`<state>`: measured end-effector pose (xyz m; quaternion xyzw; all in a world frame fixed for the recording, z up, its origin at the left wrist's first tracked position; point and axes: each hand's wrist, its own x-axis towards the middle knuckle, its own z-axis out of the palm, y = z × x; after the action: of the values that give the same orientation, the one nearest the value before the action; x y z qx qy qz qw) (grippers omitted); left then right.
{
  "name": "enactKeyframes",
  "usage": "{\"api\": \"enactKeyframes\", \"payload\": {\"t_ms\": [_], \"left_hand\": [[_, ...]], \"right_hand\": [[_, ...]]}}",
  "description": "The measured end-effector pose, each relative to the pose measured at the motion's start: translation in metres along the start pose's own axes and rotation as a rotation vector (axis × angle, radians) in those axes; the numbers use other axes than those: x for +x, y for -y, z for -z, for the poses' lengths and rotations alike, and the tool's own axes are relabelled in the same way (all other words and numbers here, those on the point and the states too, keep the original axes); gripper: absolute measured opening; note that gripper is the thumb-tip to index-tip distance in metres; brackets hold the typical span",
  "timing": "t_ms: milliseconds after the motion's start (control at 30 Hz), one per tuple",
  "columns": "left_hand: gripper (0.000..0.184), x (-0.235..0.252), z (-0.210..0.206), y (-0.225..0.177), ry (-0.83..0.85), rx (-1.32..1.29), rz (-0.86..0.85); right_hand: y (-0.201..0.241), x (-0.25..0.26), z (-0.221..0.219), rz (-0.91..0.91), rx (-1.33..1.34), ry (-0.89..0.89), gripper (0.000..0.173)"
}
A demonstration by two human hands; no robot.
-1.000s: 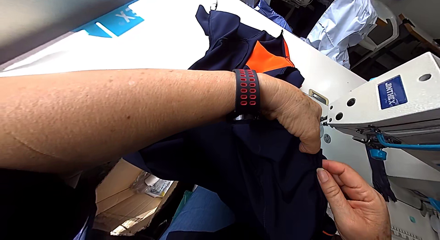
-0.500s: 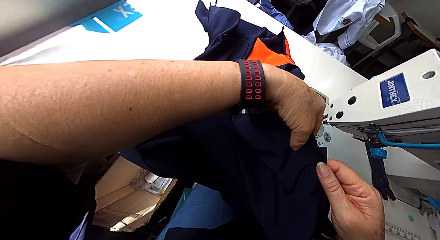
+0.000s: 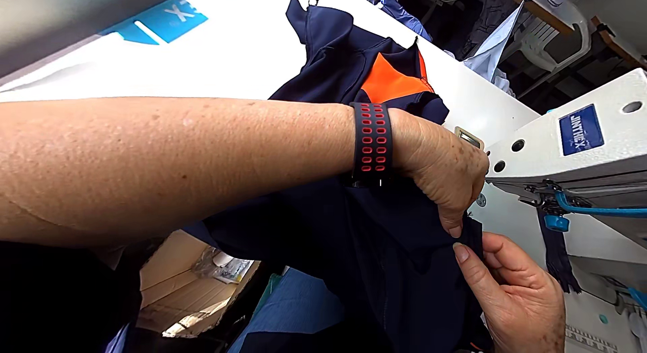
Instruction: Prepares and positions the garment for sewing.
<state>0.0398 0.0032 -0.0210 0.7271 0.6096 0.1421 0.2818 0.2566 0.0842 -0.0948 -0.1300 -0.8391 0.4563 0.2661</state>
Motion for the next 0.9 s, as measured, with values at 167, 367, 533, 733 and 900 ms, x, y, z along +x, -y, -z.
{"api": "enactKeyframes", "payload": {"t_ms": [167, 367, 533, 733, 900], "left_hand": [[0.023, 0.001, -0.001, 0.002, -0.003, -0.058, -0.004], [0.022, 0.002, -0.001, 0.004, 0.007, -0.042, -0.061], [0.021, 0.001, -0.001, 0.006, 0.010, -0.039, -0.059], [0.019, 0.001, -0.001, 0.008, 0.006, -0.080, -0.072], [0.015, -0.002, 0.000, 0.011, -0.017, -0.173, -0.158]], "right_hand": [[0.005, -0.001, 0.003, -0.019, -0.036, 0.091, 0.025], [-0.003, 0.003, -0.001, 0.088, -0.090, -0.005, 0.012], [0.003, 0.000, 0.009, -0.039, 0.001, 0.158, 0.041], [-0.004, 0.006, 0.012, -0.252, 0.608, 0.237, 0.060], [-0.003, 0.008, 0.014, -0.355, 0.743, 0.189, 0.035]]}}
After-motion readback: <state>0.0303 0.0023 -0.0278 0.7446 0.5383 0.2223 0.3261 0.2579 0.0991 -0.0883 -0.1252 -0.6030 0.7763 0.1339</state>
